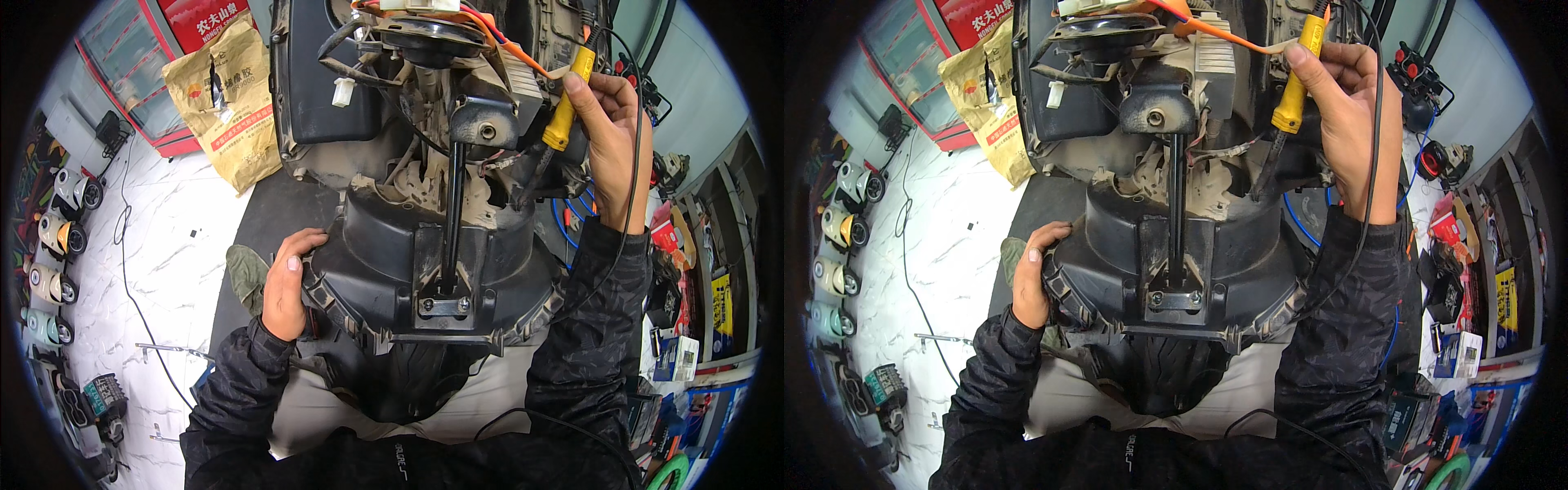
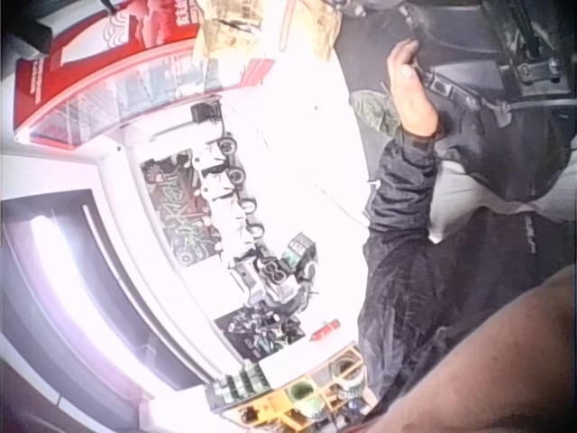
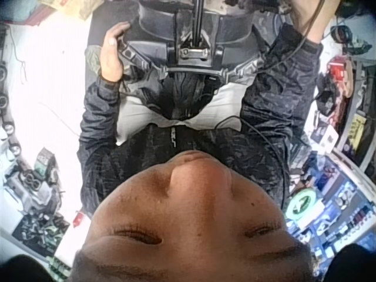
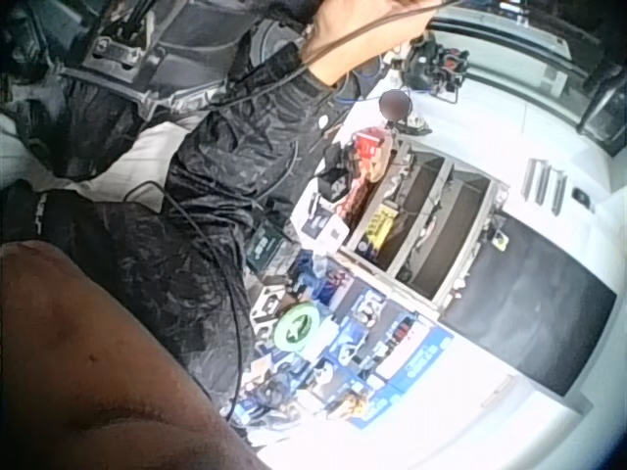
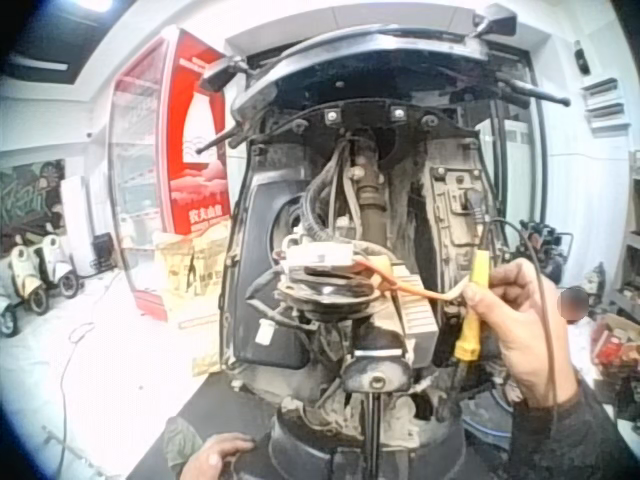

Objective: The person sits on the floor and uses a yellow-handled screwdriver to adjust components inside the scooter's central body. They repeatedly probe and tighten parts around the gear shift lever and engine area, occasionally repositioning their hands and the tool.

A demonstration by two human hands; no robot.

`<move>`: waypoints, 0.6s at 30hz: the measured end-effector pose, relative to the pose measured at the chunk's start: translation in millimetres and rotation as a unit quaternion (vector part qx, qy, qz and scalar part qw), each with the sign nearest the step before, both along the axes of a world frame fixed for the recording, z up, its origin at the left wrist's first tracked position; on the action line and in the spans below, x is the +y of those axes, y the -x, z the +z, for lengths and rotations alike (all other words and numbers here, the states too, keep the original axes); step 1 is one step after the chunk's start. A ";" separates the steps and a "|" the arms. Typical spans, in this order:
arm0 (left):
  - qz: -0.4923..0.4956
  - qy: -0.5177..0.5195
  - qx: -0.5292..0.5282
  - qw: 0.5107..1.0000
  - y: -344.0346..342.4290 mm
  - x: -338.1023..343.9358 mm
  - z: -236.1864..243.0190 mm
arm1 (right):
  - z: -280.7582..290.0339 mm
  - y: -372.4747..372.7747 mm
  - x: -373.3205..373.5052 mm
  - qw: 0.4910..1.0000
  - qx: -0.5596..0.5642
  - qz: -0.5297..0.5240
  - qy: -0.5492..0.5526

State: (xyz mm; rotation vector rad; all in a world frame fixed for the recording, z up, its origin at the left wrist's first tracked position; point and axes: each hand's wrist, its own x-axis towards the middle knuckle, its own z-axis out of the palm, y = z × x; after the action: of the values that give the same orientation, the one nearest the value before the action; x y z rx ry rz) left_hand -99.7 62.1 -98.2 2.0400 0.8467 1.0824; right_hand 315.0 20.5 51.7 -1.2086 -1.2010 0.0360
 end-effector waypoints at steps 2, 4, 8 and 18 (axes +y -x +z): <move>0.005 -0.004 0.002 1.000 -0.3 0.0 0.0 | -0.1 0.2 0.0 1.000 0.002 0.001 0.001; 0.000 0.001 -0.005 1.000 -0.3 0.0 0.1 | -0.5 0.2 0.2 1.000 0.000 0.004 -0.004; 0.005 -0.002 0.001 1.000 -0.2 -0.2 0.4 | -1.0 -0.5 0.7 1.000 0.005 0.014 -0.002; 0.000 0.001 -0.005 1.000 -0.2 0.3 -0.9 | -1.5 0.8 0.3 1.000 0.016 0.019 -0.001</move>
State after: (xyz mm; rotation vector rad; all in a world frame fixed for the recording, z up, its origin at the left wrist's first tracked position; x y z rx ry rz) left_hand -99.5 62.4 -99.1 2.0314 0.8427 1.0907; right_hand 314.2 20.8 50.2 -1.1797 -1.1968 0.0830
